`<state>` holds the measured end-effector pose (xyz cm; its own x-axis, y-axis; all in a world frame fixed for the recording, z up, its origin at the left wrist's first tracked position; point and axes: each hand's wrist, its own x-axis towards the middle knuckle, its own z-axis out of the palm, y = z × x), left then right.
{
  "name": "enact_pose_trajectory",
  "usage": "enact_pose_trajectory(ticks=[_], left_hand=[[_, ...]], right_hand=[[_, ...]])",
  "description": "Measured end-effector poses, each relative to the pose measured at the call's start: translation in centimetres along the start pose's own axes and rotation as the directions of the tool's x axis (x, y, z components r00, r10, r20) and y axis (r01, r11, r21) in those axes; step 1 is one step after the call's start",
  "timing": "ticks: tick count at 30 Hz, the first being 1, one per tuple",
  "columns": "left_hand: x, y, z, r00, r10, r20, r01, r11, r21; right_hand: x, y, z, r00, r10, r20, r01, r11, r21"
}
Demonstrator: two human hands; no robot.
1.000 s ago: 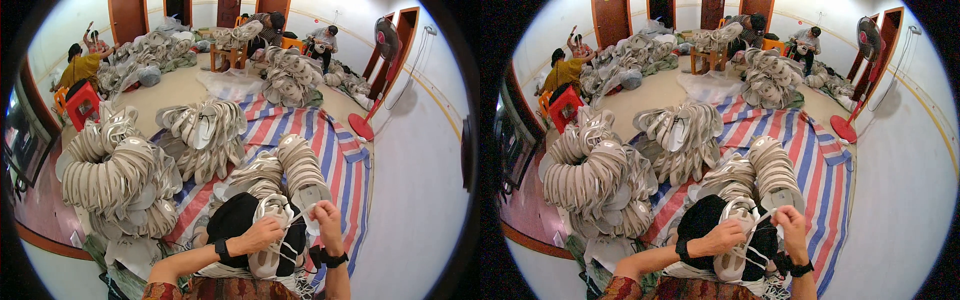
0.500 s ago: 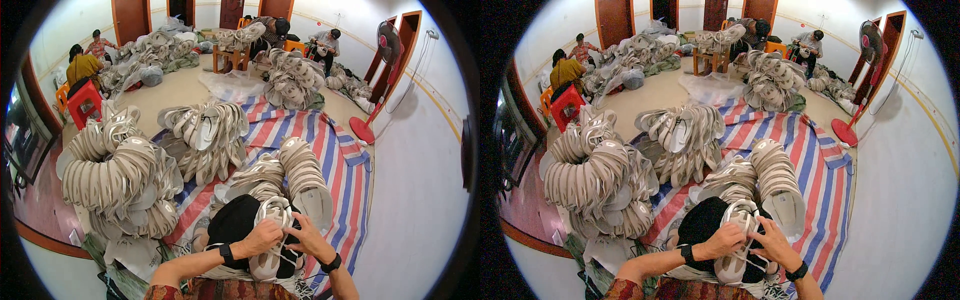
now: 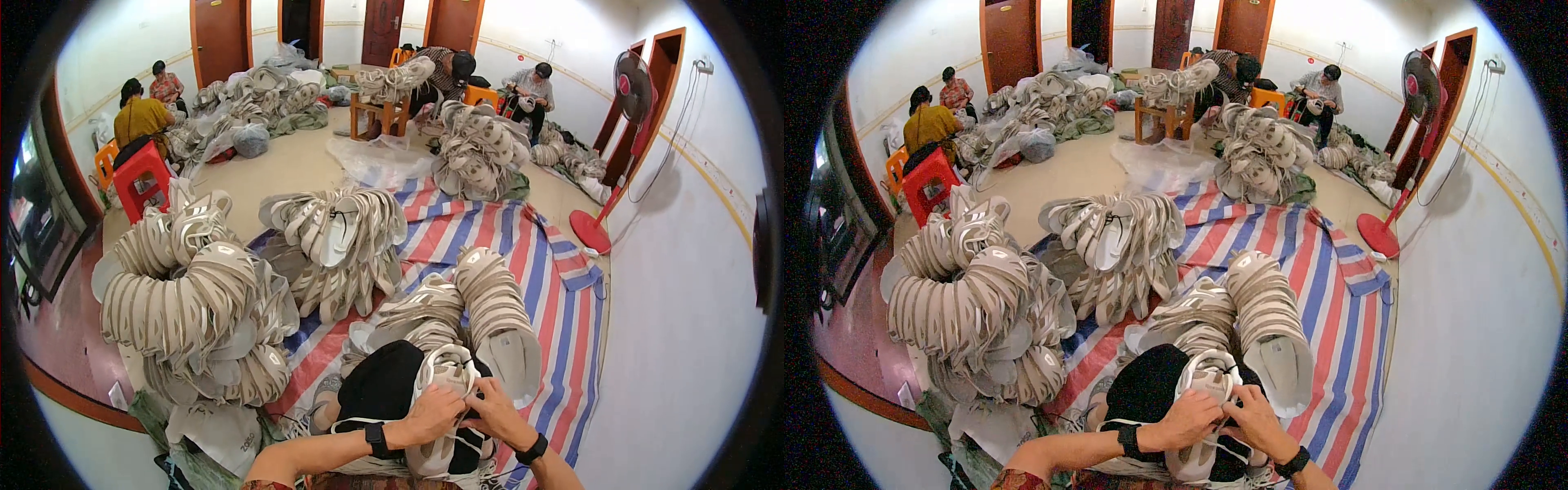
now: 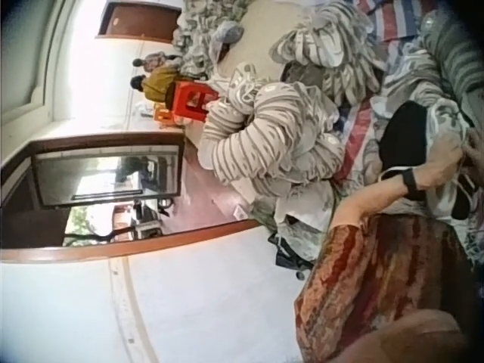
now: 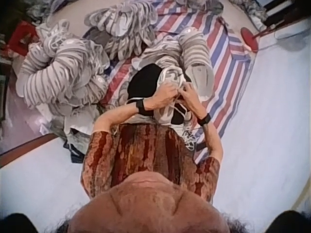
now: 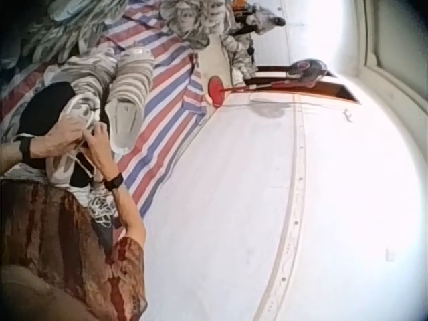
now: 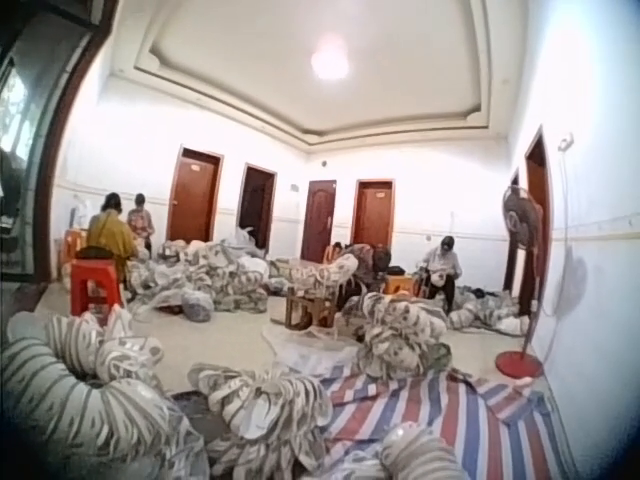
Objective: Lacing shoelaces into multiple pairs of athletic shoes in a factory setting.
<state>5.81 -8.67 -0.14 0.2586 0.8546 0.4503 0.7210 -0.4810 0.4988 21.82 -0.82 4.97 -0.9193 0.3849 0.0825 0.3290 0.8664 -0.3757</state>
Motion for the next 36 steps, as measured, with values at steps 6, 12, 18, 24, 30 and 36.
enact_pose_trajectory(ticks=[6,12,18,24,30,36], left_hand=[[-0.4,-0.4,0.8,1.0,-0.016,-0.012,0.017,0.998,0.055],[-0.4,0.0,0.7,1.0,-0.001,0.029,-0.001,0.998,0.058],[-0.5,0.1,0.7,0.999,0.017,0.032,-0.02,0.996,0.084],[-0.9,0.1,1.1,0.998,0.054,0.032,-0.059,0.985,0.163],[-0.8,0.9,0.7,0.994,0.019,0.107,-0.051,0.951,0.304],[-1.5,0.2,-1.3,0.998,-0.04,-0.042,0.048,0.975,0.217]], right_hand=[[0.1,0.5,0.5,0.999,-0.026,-0.027,0.027,0.999,0.041],[-0.5,0.8,1.0,0.997,-0.006,-0.072,0.012,0.996,0.084],[-0.4,0.7,0.8,0.999,-0.029,-0.046,0.034,0.992,0.125],[-0.4,1.1,0.6,0.996,-0.066,-0.06,0.072,0.991,0.113],[-0.6,1.0,1.5,0.997,0.009,-0.08,0.004,0.988,0.154],[-1.3,1.0,2.1,0.991,0.021,-0.13,0.013,0.967,0.254]])
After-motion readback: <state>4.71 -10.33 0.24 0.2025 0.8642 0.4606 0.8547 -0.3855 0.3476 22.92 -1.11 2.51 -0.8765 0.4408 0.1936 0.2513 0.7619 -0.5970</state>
